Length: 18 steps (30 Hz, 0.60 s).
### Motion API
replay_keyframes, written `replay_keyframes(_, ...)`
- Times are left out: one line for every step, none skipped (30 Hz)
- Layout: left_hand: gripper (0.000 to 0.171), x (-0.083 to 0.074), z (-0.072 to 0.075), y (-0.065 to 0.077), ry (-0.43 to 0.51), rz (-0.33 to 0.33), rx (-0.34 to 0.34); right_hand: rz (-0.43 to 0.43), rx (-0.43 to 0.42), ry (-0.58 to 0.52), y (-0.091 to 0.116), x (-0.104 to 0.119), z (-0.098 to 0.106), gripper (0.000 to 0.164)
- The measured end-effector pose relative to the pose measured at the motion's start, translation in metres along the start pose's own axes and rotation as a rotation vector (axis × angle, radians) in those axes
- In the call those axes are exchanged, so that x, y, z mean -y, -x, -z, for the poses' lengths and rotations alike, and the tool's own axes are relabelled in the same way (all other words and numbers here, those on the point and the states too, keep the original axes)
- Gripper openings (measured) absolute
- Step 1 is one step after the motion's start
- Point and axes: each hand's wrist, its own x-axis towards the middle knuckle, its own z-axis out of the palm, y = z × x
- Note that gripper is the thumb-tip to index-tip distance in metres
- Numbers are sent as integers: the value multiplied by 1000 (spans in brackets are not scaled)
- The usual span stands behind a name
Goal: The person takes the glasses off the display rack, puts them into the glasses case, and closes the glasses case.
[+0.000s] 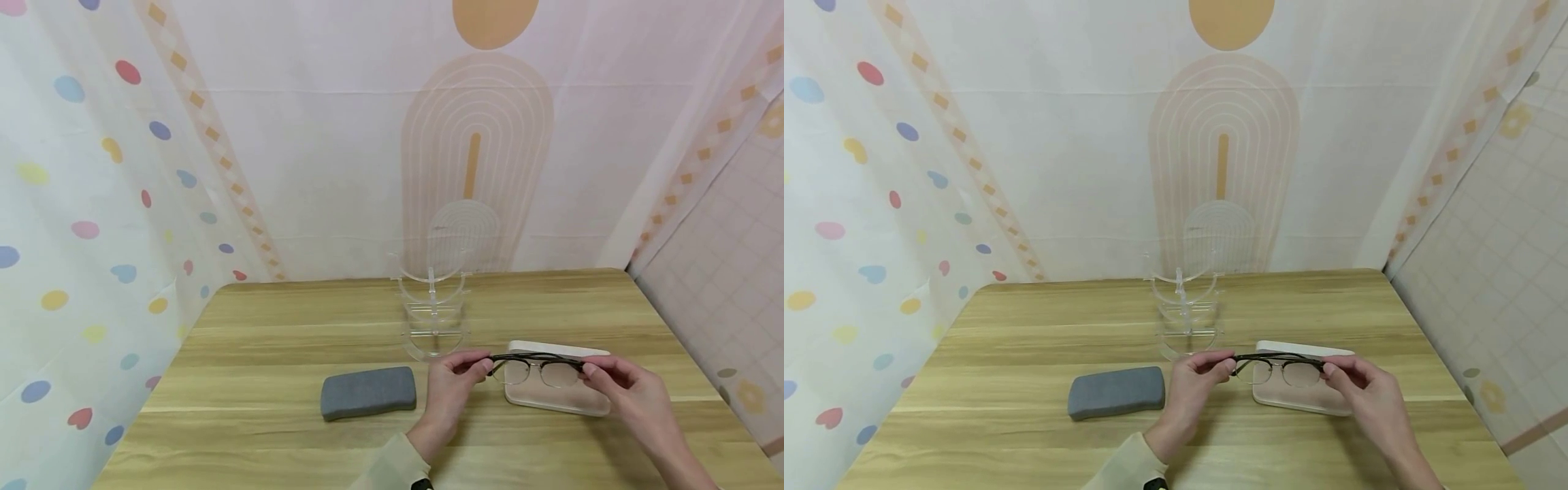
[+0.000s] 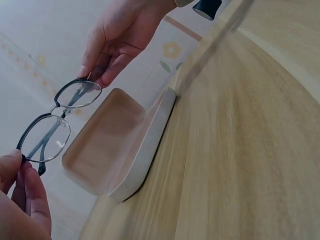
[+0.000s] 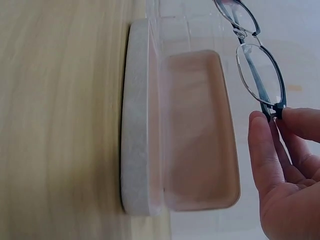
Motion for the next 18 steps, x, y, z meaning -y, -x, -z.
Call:
replay_keyframes(18, 0, -2, 0, -3, 0, 0, -5, 3, 19, 1, 0, 2, 21)
replay_keyframes(18, 1, -3, 0, -7, -1, -1, -14, 6, 38, 1, -1, 3, 23)
replay_keyframes(19, 1, -4, -1, -13, 0, -2, -20, 9, 66, 1, -1, 5, 25)
replay_keyframes(19, 1, -6, -1, -16, -1, -2, -27, 11, 85, 2, -2, 6, 27)
replay_keyframes(20, 2, -7, -1, -18, -2, -1, -36, 11, 105, 2, -3, 7, 28)
replay_keyframes(20, 3, -8, -2, -15, -2, -1, -43, 12, 118, 2, -4, 8, 30)
replay_keyframes(20, 3, -10, -2, -12, 3, -4, -50, 14, 128, 2, -5, 10, 31)
replay_keyframes(20, 4, -11, -2, -5, 3, -7, -55, 15, 134, 2, -6, 11, 32)
replay_keyframes(20, 5, -12, -2, -1, 7, -10, -59, 15, 141, 2, -7, 12, 32)
replay_keyframes(20, 6, -13, -2, 7, 9, -11, -60, 15, 145, 2, -8, 13, 32)
replay_keyframes(20, 8, -14, -2, 12, 14, -14, -59, 14, 149, 2, -10, 14, 31)
replay_keyframes(20, 9, -15, -2, 16, 20, -18, -57, 16, 158, 3, -11, 15, 31)
replay_keyframes(19, 10, -16, -1, 18, 27, -21, -55, 19, 162, 3, -13, 16, 30)
replay_keyframes(18, 11, -17, -1, 20, 34, -24, -50, 19, 168, 4, -14, 17, 29)
replay_keyframes(18, 13, -18, -1, 18, 41, -25, -45, 20, 178, 4, -16, 18, 29)
replay_keyframes(17, 14, -19, -2, 20, 44, -25, -41, 21, 185, 5, -17, 18, 28)
replay_keyframes(16, 16, -19, -2, 17, 47, -26, -37, 21, 195, 5, -18, 19, 28)
replay_keyframes(15, 17, -20, -2, 13, 49, -26, -33, 22, 206, 5, -19, 20, 28)
